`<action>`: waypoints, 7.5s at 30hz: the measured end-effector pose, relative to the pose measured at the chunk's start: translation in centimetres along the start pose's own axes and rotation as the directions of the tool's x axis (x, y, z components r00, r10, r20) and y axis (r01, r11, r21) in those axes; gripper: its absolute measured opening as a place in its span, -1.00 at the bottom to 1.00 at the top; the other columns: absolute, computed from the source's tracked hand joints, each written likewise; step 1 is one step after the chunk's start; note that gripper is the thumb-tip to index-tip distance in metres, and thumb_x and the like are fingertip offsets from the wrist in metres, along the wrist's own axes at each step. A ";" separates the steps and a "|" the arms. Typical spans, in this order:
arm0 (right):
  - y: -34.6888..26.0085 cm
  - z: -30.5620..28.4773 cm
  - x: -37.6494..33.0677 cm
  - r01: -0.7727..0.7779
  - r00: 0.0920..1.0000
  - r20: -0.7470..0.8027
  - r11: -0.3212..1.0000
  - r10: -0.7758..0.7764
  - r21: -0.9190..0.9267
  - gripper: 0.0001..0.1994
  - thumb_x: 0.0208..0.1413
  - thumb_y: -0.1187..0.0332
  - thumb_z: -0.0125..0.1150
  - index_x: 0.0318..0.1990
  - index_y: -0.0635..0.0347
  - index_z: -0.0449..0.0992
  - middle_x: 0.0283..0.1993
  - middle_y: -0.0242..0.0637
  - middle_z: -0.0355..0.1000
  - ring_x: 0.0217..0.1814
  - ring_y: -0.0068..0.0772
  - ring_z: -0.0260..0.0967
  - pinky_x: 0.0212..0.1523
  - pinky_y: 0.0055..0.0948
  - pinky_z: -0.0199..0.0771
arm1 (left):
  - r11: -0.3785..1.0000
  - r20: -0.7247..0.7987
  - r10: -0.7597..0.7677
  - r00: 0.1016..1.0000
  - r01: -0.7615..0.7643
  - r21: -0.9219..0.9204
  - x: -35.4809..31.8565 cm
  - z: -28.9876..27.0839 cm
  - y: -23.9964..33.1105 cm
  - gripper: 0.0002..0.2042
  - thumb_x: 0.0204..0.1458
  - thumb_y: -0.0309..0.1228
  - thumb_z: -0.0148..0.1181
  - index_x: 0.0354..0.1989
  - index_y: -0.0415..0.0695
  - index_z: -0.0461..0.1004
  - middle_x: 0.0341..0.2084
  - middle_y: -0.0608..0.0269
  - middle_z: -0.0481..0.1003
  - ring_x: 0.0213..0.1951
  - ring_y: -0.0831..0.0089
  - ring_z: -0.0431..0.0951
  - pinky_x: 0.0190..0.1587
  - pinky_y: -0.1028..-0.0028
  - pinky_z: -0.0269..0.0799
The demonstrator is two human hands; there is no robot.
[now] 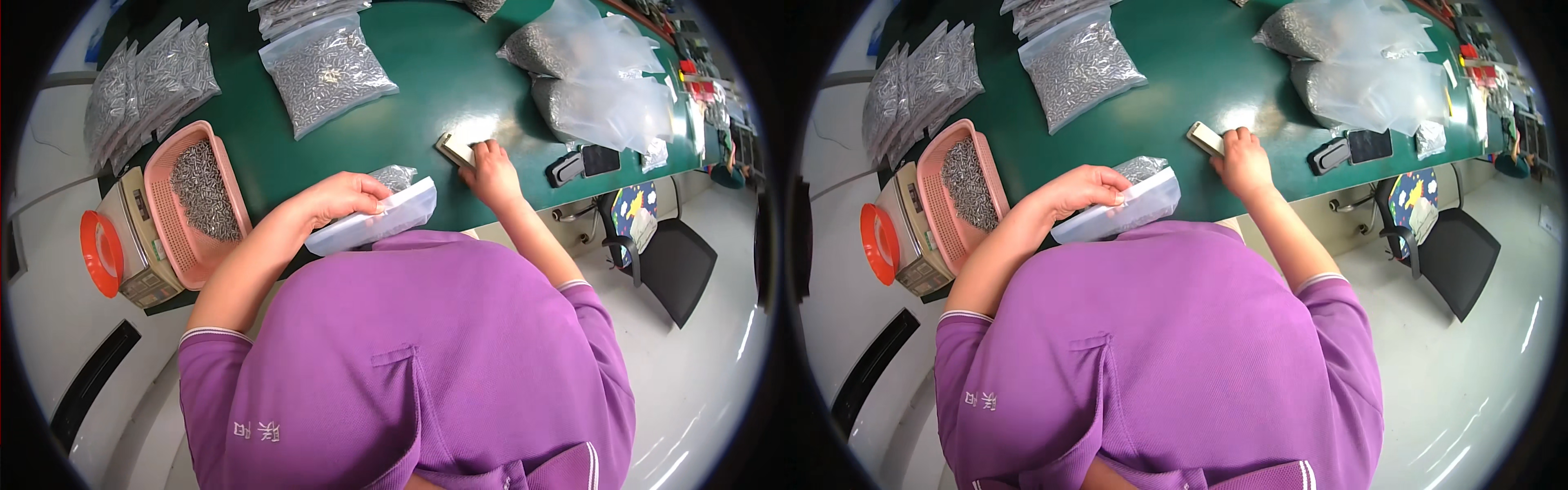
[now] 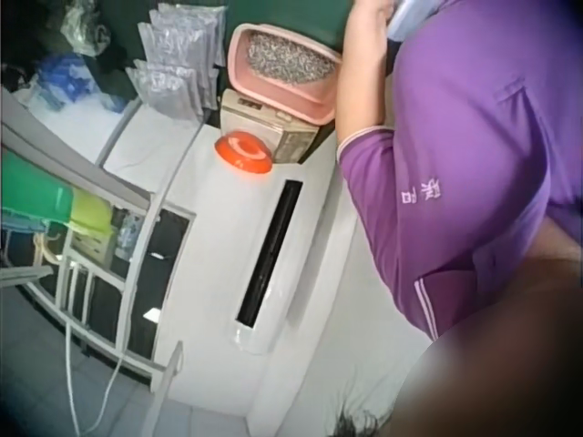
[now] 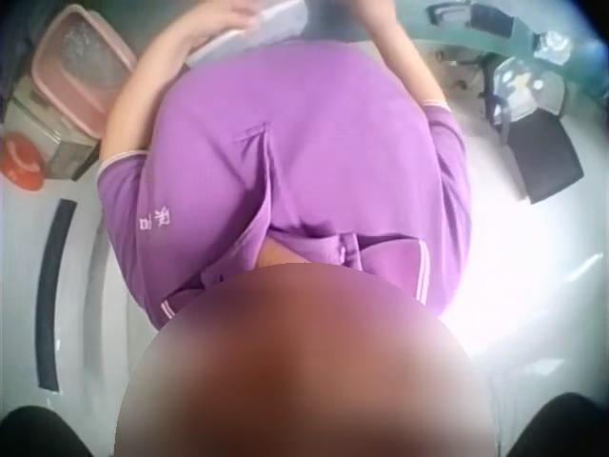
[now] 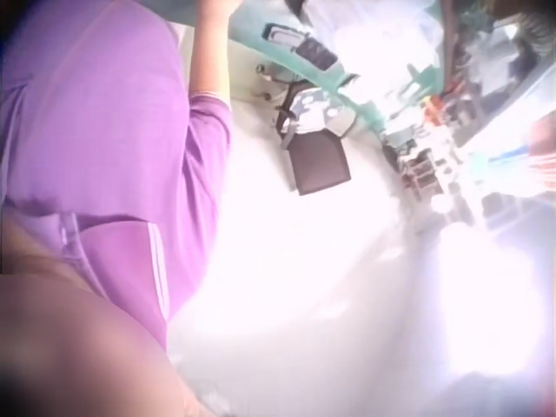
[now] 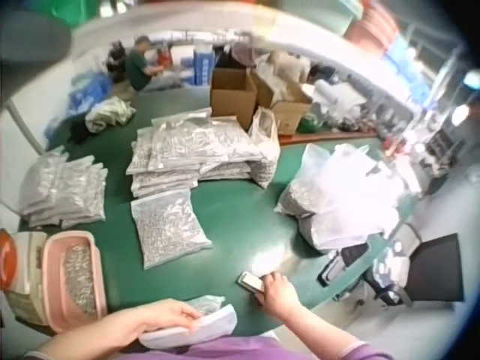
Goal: Manually filling plastic bags with small metal components and sealing them using a hand tool.
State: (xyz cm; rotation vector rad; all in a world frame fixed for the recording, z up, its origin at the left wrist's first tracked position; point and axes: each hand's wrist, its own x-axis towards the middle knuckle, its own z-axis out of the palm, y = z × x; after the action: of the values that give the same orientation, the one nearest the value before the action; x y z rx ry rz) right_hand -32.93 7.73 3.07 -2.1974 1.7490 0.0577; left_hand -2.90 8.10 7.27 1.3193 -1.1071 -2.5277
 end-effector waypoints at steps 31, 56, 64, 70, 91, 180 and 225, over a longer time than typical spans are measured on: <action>-11.0 -5.8 1.2 -0.198 0.980 0.138 0.704 0.142 0.682 -0.39 -0.03 -0.14 0.07 -0.17 0.37 0.37 -0.34 -0.07 0.47 -0.26 -0.20 0.46 -0.23 -0.33 0.42 | 0.991 -0.034 0.124 0.992 -0.122 0.053 -0.5 0.8 -0.4 -0.73 -0.09 -0.49 0.15 -0.17 -0.27 0.49 -0.36 0.26 0.51 -0.36 0.56 0.46 -0.27 0.55 0.39; -13.7 -6.0 1.8 -0.106 0.986 0.168 0.813 0.010 0.572 -0.44 0.02 -0.13 -0.03 -0.18 0.31 0.36 -0.35 -0.06 0.47 -0.22 -0.12 0.45 -0.16 -0.27 0.40 | 0.909 -0.223 0.395 0.891 -0.343 0.236 -0.7 1.5 -2.0 -0.56 -0.13 -0.51 0.18 -0.02 -0.33 0.28 -0.59 0.34 0.43 -0.51 0.58 0.43 -0.42 0.52 0.32; -14.7 -5.5 1.4 -0.099 0.988 0.156 0.847 0.019 0.522 -0.42 0.02 -0.16 -0.07 -0.24 0.32 0.35 -0.38 -0.01 0.46 -0.23 -0.03 0.43 -0.18 -0.18 0.38 | 0.892 -0.315 0.430 0.846 -0.342 0.296 -1.0 2.1 -2.0 -0.46 -0.17 -0.53 0.19 0.04 -0.35 0.16 -0.61 0.34 0.43 -0.52 0.56 0.43 -0.42 0.53 0.32; -15.0 -4.3 1.4 -0.101 0.993 0.109 0.787 0.043 0.608 -0.46 0.01 -0.12 -0.02 -0.21 0.28 0.36 -0.36 -0.03 0.47 -0.23 -0.02 0.44 -0.17 -0.19 0.38 | 0.883 -0.296 0.451 0.842 -0.372 0.287 -1.3 2.2 -1.6 -0.40 -0.17 -0.52 0.21 0.11 -0.35 0.13 -0.61 0.35 0.42 -0.52 0.56 0.43 -0.42 0.52 0.32; -19.8 -4.4 0.7 -0.158 0.969 0.248 0.804 0.013 0.573 -0.37 0.00 -0.19 -0.06 -0.18 0.37 0.30 -0.33 0.07 0.45 -0.20 0.03 0.43 -0.15 -0.18 0.38 | 0.879 -0.508 0.452 0.733 -0.268 0.395 -5.5 1.4 -3.4 -0.26 -0.25 -0.61 0.25 0.21 -0.20 0.08 -0.22 0.20 0.44 -0.46 0.54 0.47 -0.34 0.49 0.44; -8.5 -4.8 3.6 0.192 0.972 -0.208 0.884 -0.110 0.427 -0.77 -0.05 0.28 0.25 -0.23 0.16 0.54 -0.36 -0.15 0.47 -0.31 -0.12 0.44 -0.26 -0.28 0.44 | 0.790 -0.727 0.613 0.309 -0.234 0.567 -4.7 -3.7 -2.8 -0.75 -0.02 -0.44 0.21 -0.15 -0.22 0.46 -0.38 0.16 0.54 -0.39 0.41 0.53 -0.28 0.50 0.41; -5.7 -1.7 2.1 -0.269 0.955 0.252 0.094 0.159 0.959 -0.69 -0.04 0.43 0.29 -0.13 0.32 0.44 -0.26 -0.29 0.50 -0.27 -0.55 0.42 -0.22 -0.50 0.44 | 0.807 -0.754 0.324 0.571 -0.583 -0.095 3.2 3.5 -3.2 -0.77 0.05 -0.46 0.14 -0.13 -0.27 0.40 -0.31 0.30 0.50 -0.29 0.59 0.45 -0.21 0.55 0.35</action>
State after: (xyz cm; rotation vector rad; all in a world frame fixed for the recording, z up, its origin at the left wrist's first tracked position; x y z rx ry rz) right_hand -27.30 6.40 5.54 -0.8420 1.2976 -0.7552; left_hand -6.74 11.16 4.36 1.4495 -0.6670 -1.4843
